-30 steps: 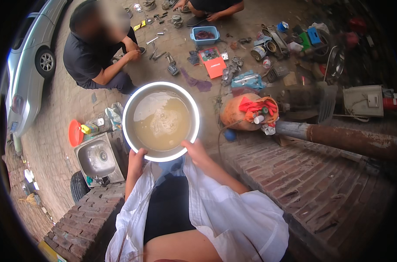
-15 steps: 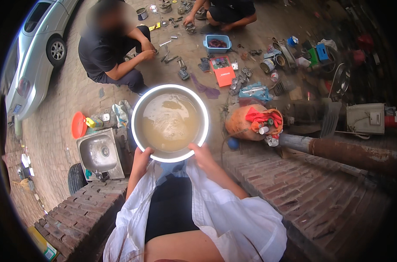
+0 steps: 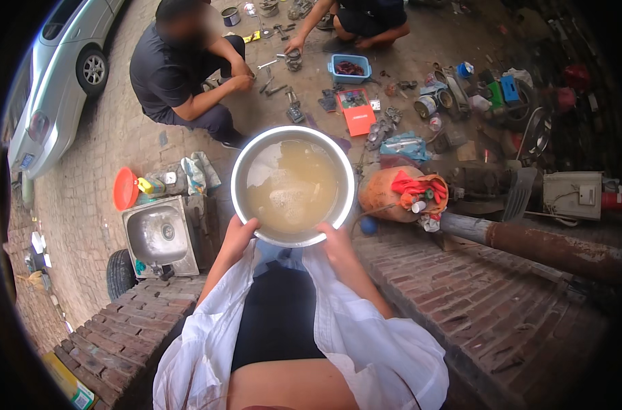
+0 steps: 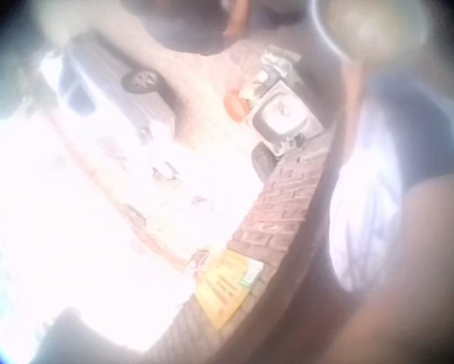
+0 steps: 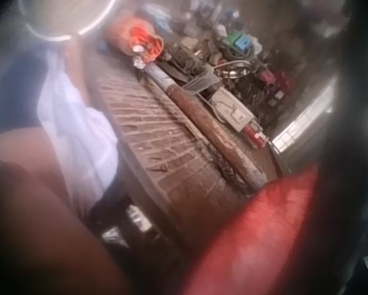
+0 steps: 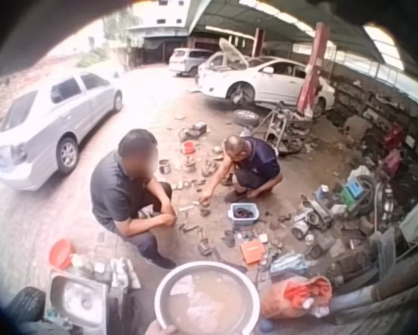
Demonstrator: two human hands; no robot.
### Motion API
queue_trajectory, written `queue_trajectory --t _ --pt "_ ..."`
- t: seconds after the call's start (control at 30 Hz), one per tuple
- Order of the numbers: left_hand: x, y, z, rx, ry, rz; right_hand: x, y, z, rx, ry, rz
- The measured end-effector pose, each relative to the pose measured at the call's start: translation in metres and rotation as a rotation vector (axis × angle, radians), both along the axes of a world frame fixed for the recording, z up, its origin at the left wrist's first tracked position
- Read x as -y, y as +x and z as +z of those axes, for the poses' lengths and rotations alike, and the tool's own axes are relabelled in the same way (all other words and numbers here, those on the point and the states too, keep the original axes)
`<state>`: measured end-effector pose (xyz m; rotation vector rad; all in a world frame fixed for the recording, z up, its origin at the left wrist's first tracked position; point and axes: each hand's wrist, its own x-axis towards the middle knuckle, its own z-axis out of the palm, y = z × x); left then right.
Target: The person washes a wok and several bowls in a basin of water, then carries a metal bowl outside to rinse it under a tap. After rinsing, the person returns inside and continues washing additional bowls and plates in the basin.
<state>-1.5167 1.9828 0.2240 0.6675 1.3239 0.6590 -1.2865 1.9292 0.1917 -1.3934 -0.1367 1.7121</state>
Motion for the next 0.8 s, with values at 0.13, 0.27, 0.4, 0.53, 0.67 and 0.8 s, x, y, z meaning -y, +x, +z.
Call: queue_trajectory --t 0.13,0.27,0.4,0.53,0.67,0.8 --pt "-0.020 0.001 -0.006 -0.002 -0.035 -0.143 -0.009 -0.007 0.021 -0.002 0.031 -0.132" --pt "-0.044 0.012 -0.012 0.020 0.058 -0.218 -0.016 0.001 0.020 -0.006 0.072 -0.208" --pt "-0.072 0.033 -0.014 0.025 0.084 -0.319 -0.025 0.014 0.027 0.031 0.041 -0.299" --pt "-0.096 0.063 0.001 0.076 -0.018 -0.320 -0.037 0.034 0.028 0.039 0.033 -0.356" --pt "-0.119 0.096 -0.017 0.159 -0.116 -0.364 -0.053 0.058 0.022 0.041 0.022 -0.423" --pt "-0.153 0.130 -0.008 0.113 -0.078 -0.498 -0.078 0.085 0.027 0.080 0.016 -0.503"
